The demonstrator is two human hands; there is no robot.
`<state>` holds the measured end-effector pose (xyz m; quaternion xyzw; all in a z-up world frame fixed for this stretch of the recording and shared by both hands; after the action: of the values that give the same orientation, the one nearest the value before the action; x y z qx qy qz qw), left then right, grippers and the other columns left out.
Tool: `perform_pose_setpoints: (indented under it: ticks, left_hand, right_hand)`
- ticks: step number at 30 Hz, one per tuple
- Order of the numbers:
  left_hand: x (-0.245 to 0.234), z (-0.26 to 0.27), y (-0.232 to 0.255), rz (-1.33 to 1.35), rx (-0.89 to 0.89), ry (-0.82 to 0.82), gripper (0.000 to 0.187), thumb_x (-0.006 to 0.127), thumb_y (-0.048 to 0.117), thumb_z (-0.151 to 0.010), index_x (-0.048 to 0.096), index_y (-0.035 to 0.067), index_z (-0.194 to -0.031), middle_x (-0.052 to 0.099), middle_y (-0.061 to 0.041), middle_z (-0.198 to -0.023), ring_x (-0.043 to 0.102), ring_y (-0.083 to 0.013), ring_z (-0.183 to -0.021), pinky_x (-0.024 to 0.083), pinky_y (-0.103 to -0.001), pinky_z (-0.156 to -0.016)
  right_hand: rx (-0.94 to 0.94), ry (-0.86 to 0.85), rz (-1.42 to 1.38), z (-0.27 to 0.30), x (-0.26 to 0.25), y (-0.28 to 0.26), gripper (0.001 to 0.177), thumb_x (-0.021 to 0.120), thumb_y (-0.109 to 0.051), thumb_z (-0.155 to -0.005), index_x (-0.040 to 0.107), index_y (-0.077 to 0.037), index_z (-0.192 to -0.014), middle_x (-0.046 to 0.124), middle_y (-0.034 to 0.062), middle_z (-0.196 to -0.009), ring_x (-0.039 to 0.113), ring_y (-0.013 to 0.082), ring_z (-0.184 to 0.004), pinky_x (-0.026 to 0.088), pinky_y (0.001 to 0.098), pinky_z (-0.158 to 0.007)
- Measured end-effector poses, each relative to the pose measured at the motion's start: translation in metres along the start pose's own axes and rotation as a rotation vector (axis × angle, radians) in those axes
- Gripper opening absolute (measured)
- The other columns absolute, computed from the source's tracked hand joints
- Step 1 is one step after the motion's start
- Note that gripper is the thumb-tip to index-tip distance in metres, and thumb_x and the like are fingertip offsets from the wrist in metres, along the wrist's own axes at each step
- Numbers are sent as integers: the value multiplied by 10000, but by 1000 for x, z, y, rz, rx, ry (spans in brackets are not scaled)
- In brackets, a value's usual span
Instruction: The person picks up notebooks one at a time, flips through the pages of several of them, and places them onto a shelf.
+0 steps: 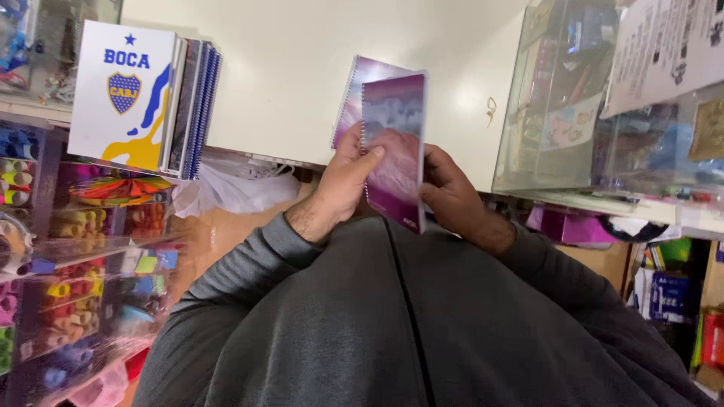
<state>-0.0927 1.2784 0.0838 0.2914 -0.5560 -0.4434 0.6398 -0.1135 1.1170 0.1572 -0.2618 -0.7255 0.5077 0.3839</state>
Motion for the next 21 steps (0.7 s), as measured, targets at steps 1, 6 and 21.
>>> perform_pose_setpoints:
  ticks: [1, 6, 21]
  left_hand:
    - [7, 5, 5, 2, 14, -11, 586, 688, 144, -1002, 395, 46, -1500, 612, -128, -1280, 610, -231, -1171, 521, -419, -1030]
    - [42, 28, 36, 108, -168, 23, 371, 551, 320, -1060, 492, 109, -1359, 598, -67, -865, 635, -164, -860, 544, -322, -862]
    - [72, 117, 19, 28, -469, -560, 687, 589, 352, -968, 399, -17, -1515, 541, -322, -1365, 571, -411, -1181, 511, -647, -932]
  right_hand:
    - [11, 11, 13, 3, -3, -1, 617, 602, -415, -991, 430, 22, -1391, 616, 201, -1232, 669, 332, -1134, 563, 490, -930]
    - [27, 153, -56, 43, -20, 32, 437, 511, -315, -1042, 490, 14, -1329, 678, 160, -1115, 712, 249, -991, 591, 415, -860]
    - [-18, 811, 216, 183, 83, 32, 230, 508, -109, -1037, 681, 6, -940, 669, 90, -881, 609, 167, -858, 526, 391, -810]
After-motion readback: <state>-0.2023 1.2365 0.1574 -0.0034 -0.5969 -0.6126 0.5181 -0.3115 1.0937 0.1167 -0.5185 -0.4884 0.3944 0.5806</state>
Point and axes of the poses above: each hand's wrist, its own z-axis away from the middle knuckle, its own x-axis out of the palm, y = z × x, the point moved 8 cm from there along -z, towards the middle knuckle
